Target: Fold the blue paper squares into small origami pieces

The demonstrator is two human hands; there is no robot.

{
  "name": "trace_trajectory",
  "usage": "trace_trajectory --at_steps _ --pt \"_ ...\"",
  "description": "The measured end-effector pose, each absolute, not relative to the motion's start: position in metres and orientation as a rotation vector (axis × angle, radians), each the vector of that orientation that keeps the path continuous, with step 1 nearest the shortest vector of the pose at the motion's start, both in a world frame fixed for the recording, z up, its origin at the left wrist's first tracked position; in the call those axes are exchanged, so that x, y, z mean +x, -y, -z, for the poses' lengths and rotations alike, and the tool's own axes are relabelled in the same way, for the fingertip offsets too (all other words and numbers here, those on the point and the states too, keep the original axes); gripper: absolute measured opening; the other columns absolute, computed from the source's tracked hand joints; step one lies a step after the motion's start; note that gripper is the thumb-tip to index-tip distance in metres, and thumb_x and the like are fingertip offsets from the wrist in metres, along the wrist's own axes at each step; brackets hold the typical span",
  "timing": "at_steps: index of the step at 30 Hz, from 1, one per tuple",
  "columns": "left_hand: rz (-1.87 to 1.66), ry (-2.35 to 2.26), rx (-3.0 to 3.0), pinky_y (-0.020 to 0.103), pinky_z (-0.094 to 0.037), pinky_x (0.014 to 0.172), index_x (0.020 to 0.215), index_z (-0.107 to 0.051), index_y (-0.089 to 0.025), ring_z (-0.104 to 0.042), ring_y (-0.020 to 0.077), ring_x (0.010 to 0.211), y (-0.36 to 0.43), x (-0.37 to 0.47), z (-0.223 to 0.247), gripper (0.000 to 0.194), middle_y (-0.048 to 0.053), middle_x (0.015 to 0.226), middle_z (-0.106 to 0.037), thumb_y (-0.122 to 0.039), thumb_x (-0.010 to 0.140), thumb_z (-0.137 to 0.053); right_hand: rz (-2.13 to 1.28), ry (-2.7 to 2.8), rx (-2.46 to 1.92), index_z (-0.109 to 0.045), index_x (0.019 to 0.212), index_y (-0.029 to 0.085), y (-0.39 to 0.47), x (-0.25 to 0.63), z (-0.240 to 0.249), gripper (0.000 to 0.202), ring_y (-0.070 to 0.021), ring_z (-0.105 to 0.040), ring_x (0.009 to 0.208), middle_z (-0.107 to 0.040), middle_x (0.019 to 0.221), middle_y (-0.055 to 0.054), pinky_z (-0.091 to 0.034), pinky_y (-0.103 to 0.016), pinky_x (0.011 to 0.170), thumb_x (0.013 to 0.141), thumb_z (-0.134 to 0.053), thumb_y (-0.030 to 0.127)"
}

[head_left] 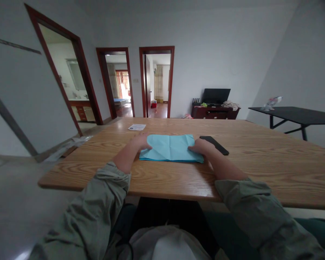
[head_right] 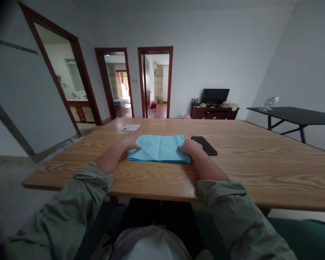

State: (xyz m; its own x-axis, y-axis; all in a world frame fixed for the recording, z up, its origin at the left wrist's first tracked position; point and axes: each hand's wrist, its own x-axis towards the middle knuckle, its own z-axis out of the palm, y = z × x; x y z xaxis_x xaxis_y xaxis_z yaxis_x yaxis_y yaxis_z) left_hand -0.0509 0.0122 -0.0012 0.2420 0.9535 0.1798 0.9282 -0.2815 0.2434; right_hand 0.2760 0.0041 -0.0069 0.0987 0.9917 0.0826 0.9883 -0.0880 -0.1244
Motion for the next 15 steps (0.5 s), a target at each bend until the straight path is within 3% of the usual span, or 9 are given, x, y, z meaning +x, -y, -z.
trace_trajectory --at_steps 1,3,5,8,12,15 --pt "-0.401 -1.852 2.457 0.070 -0.017 0.099 0.141 -0.034 -0.024 -0.021 0.0489 0.133 -0.008 -0.041 0.002 0.089 0.018 0.151 -0.022 -0.035 0.061 -0.073 -0.030 2.004 -2.244 -0.064 0.109 0.010 -0.001 0.273 0.005 0.063 -0.0339 -0.062 0.096 -0.064 0.108 -0.023 -0.046 -0.041 0.076 0.069 -0.059 0.058" --pt "-0.343 -1.769 2.547 0.068 -0.004 0.104 0.141 -0.035 -0.029 -0.010 0.0417 0.139 0.000 -0.018 0.007 0.080 0.009 0.154 -0.017 -0.031 0.068 -0.066 -0.012 1.996 -2.262 -0.055 0.124 0.013 0.005 0.268 0.001 0.070 -0.0363 -0.059 0.103 -0.059 0.118 -0.023 -0.044 -0.046 0.080 0.070 -0.058 0.058" --pt "-0.268 -1.653 2.607 0.065 -0.005 0.106 0.139 -0.037 -0.035 -0.009 0.0365 0.140 0.008 0.005 0.013 0.070 0.003 0.155 -0.015 -0.032 0.073 -0.060 0.070 1.983 -2.230 -0.040 0.138 0.020 0.010 0.262 0.000 0.080 -0.0385 -0.054 0.110 -0.052 0.128 -0.022 -0.042 -0.050 0.083 0.071 -0.058 0.059" --pt "-0.072 -1.479 2.645 0.067 -0.005 0.105 0.142 -0.033 -0.033 -0.008 0.0354 0.141 0.016 0.027 0.020 0.057 0.002 0.155 -0.011 -0.035 0.086 -0.040 0.286 1.997 -2.151 -0.023 0.146 0.025 0.014 0.253 0.002 0.087 -0.0434 -0.039 0.124 -0.036 0.142 -0.021 -0.034 -0.058 0.091 0.073 -0.057 0.057" --pt "0.020 -1.451 2.564 0.068 -0.008 0.104 0.146 -0.022 -0.032 -0.009 0.0364 0.140 0.016 0.031 0.025 0.060 0.003 0.155 -0.011 -0.048 0.089 -0.029 0.493 2.180 -1.962 -0.029 0.144 0.021 0.018 0.228 0.014 0.069 -0.0433 -0.013 0.137 -0.017 0.153 -0.017 -0.011 -0.063 0.102 0.083 -0.046 0.048" --pt "0.004 -1.432 2.565 0.064 -0.011 0.107 0.148 -0.017 -0.030 -0.011 0.0336 0.141 0.009 0.027 0.029 0.065 0.003 0.155 -0.011 -0.055 0.088 -0.026 0.331 2.420 -1.797 -0.037 0.141 0.019 0.019 0.203 0.027 0.056 -0.0378 -0.020 0.137 -0.025 0.151 -0.016 -0.014 -0.057 0.106 0.090 -0.033 0.043"
